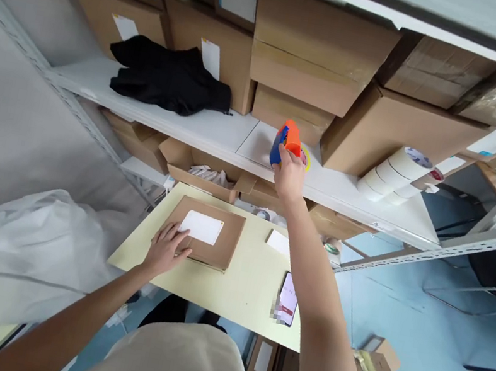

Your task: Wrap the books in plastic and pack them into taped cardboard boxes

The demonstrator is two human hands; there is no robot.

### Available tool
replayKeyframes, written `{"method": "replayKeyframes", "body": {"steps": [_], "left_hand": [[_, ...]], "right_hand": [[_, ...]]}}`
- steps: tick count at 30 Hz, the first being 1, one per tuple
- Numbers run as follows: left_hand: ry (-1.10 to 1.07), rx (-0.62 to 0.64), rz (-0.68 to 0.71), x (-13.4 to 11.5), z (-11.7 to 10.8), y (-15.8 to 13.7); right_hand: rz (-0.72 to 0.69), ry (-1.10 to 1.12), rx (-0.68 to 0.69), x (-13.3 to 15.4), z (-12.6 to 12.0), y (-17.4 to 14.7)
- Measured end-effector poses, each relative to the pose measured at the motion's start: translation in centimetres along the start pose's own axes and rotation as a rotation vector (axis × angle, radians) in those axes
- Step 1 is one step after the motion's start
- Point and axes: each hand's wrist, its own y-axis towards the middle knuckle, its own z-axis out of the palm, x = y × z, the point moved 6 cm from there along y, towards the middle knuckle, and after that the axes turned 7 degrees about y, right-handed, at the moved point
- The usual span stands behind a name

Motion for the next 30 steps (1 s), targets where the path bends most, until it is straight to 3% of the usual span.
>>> {"method": "replayKeyframes", "body": {"steps": [5,9,12,14,16,19,24,30], "left_hand": [[-0.085,-0.008,0.013,0.2,-0.2,-0.1],[-0.195,-0.001,-0.099,2.2,-0.7,-0.3],[-0.361,0.058,-0.206,4.8,-0.1,-0.7],[-0.515,0.131,-0.264,6.7,0.8,-1.2],[-0.675,0.208,-0.331,8.3,2.1,-1.7],[-0.924,0.264,-0.411,9.5,3.5,-2.2],[-1.128,0.273,-0.348,8.1,3.9,-1.9],[-1.108,0.166,-0.133,6.4,0.4,0.2]], "right_hand": [[0.065,-0.236,0.144,-4.2,3.7,4.7],[0.011,-0.283,0.125,-3.8,4.0,4.0],[0.029,-0.184,0.037,-1.8,2.8,-1.3],[0.151,0.001,0.046,-0.6,2.6,-7.0],[0.300,0.289,0.261,0.8,4.2,-13.4],[0.369,0.376,0.378,3.1,6.3,-20.3],[0.450,0.410,0.371,4.4,9.1,-24.4],[0.626,0.365,0.245,2.7,11.3,-27.8]]}}
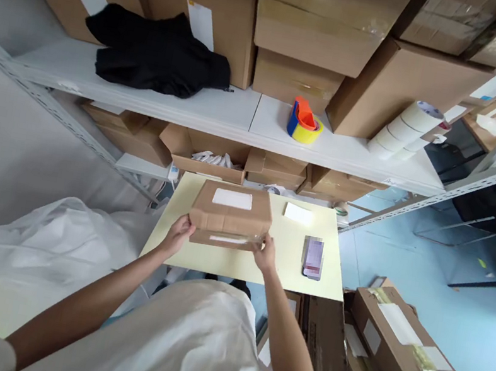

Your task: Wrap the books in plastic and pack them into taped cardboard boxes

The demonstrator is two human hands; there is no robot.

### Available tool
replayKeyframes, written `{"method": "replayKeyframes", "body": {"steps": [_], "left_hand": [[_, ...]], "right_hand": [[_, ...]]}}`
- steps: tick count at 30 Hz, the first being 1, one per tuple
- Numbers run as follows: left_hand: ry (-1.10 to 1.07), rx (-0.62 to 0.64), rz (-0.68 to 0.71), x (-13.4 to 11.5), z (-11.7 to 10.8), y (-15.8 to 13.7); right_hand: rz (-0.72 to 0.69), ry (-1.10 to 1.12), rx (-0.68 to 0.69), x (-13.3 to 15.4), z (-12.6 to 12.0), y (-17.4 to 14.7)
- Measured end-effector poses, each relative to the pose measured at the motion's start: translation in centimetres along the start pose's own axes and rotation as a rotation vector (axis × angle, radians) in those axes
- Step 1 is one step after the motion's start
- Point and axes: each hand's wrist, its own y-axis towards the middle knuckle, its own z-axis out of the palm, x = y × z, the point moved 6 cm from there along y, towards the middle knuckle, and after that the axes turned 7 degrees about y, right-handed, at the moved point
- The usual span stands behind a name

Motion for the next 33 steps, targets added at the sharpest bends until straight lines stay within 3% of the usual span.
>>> {"method": "replayKeyframes", "body": {"steps": [4,6,10,15,23,25,28,33], "left_hand": [[0.218,-0.142,0.071,-2.1,-0.9,1.7],[0.245,-0.140,0.035,-2.1,-0.7,2.4],[0.284,-0.122,-0.087,-1.1,-0.3,3.4],[0.340,-0.069,-0.113,-0.6,-0.2,4.6],[0.453,-0.042,-0.155,-0.4,0.0,5.7],[0.547,-0.119,-0.097,-1.9,-0.2,5.6],[0.694,-0.206,0.103,-5.4,0.6,5.3],[0.803,-0.049,0.359,-9.5,5.7,5.3]], "right_hand": [[0.136,-0.015,-0.228,-2.4,-1.1,-0.4],[0.162,-0.026,-0.280,-2.9,-1.4,-0.5],[0.242,-0.033,-0.304,-4.0,-0.4,-0.7],[0.307,-0.020,-0.360,-5.0,0.3,0.0],[0.449,-0.145,-0.261,-5.8,-0.4,2.0],[0.489,-0.135,-0.220,-6.1,-0.5,2.3],[0.516,-0.116,-0.149,-6.2,-0.5,2.3],[0.463,-0.161,-0.033,-6.5,-0.8,1.7]]}}
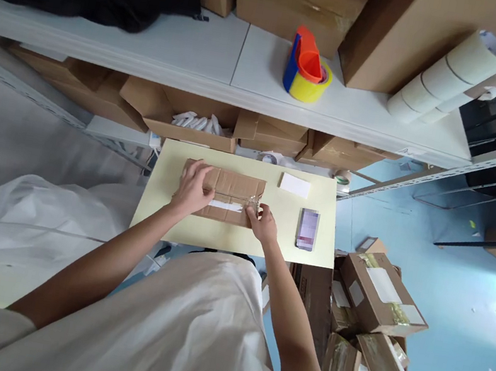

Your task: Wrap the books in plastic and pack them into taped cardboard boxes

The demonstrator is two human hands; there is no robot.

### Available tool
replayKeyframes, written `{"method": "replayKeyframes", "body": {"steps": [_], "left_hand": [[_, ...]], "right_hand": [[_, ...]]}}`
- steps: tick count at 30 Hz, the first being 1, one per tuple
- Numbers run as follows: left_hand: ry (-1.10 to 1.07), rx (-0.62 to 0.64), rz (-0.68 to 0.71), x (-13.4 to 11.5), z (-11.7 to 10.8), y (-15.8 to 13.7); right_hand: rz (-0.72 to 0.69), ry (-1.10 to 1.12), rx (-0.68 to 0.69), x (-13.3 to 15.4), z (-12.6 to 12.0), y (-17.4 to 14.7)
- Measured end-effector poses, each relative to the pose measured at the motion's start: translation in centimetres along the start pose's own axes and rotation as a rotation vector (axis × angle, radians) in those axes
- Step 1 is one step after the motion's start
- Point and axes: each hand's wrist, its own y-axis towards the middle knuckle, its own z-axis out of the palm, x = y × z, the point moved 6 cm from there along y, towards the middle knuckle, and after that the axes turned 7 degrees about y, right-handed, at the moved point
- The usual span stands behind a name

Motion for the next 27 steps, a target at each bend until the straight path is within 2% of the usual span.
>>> {"method": "replayKeyframes", "body": {"steps": [4,6,8,10,13,15,19,22,27], "left_hand": [[-0.024,0.047,0.128,-4.7,2.4,2.3],[-0.066,0.137,0.240,-7.5,4.1,3.7],[-0.085,0.291,0.358,-10.6,6.3,5.1],[-0.042,0.481,0.419,-13.3,9.1,6.6],[0.178,0.782,0.359,-15.5,14.2,9.0],[0.310,0.923,0.275,-15.8,17.4,10.6],[0.255,0.964,0.087,-14.7,21.8,13.2],[0.255,0.941,0.002,-12.8,23.2,13.7],[0.124,0.784,-0.004,-11.8,23.7,13.9]], "right_hand": [[-0.023,0.003,-0.037,-2.8,-2.0,1.6],[-0.039,-0.097,-0.086,-4.5,-3.7,3.5],[-0.094,-0.232,-0.105,-5.5,-5.2,6.1],[-0.166,-0.372,-0.082,-5.9,-6.2,9.3],[-0.244,-0.576,-0.038,-6.0,-6.9,14.3],[-0.252,-0.639,-0.019,-6.1,-6.8,17.0],[-0.209,-0.661,0.023,-7.4,-6.0,19.2],[-0.253,-0.654,0.076,-8.3,-5.8,18.3],[-0.386,-0.661,0.132,-9.1,-6.6,16.5]]}}
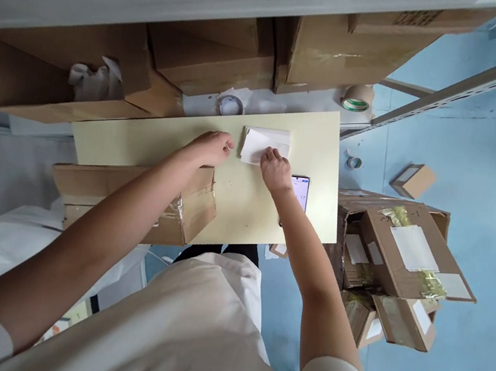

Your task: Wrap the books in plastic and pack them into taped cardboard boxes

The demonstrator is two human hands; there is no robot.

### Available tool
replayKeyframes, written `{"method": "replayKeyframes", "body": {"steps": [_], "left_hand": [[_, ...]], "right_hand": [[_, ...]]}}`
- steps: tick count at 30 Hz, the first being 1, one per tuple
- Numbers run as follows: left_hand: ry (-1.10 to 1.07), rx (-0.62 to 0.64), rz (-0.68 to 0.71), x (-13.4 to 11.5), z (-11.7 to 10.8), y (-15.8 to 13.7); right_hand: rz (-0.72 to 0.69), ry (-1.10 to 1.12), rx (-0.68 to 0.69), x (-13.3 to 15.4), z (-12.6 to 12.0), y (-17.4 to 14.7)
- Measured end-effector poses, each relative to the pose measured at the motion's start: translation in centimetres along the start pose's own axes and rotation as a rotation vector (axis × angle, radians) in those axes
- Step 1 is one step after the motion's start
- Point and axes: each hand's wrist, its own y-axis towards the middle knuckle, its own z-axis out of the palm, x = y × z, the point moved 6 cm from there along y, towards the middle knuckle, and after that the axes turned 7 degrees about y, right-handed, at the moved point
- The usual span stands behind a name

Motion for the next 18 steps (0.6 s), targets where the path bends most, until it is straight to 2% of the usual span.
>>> {"method": "replayKeyframes", "body": {"steps": [8,14,16,18], "left_hand": [[-0.120,-0.050,-0.014,0.2,0.2,0.4],[-0.054,0.026,-0.070,-0.1,-0.2,-0.1],[-0.056,0.021,-0.022,-0.8,-0.6,-0.4],[-0.090,-0.017,0.102,-2.1,-1.1,-0.8]], "right_hand": [[-0.030,0.035,-0.093,-0.7,-0.3,0.1],[-0.018,-0.004,0.038,-1.5,-0.3,1.1],[-0.043,-0.039,0.009,-1.2,-0.9,1.1],[-0.060,-0.041,-0.105,-0.5,-2.2,0.8]]}}
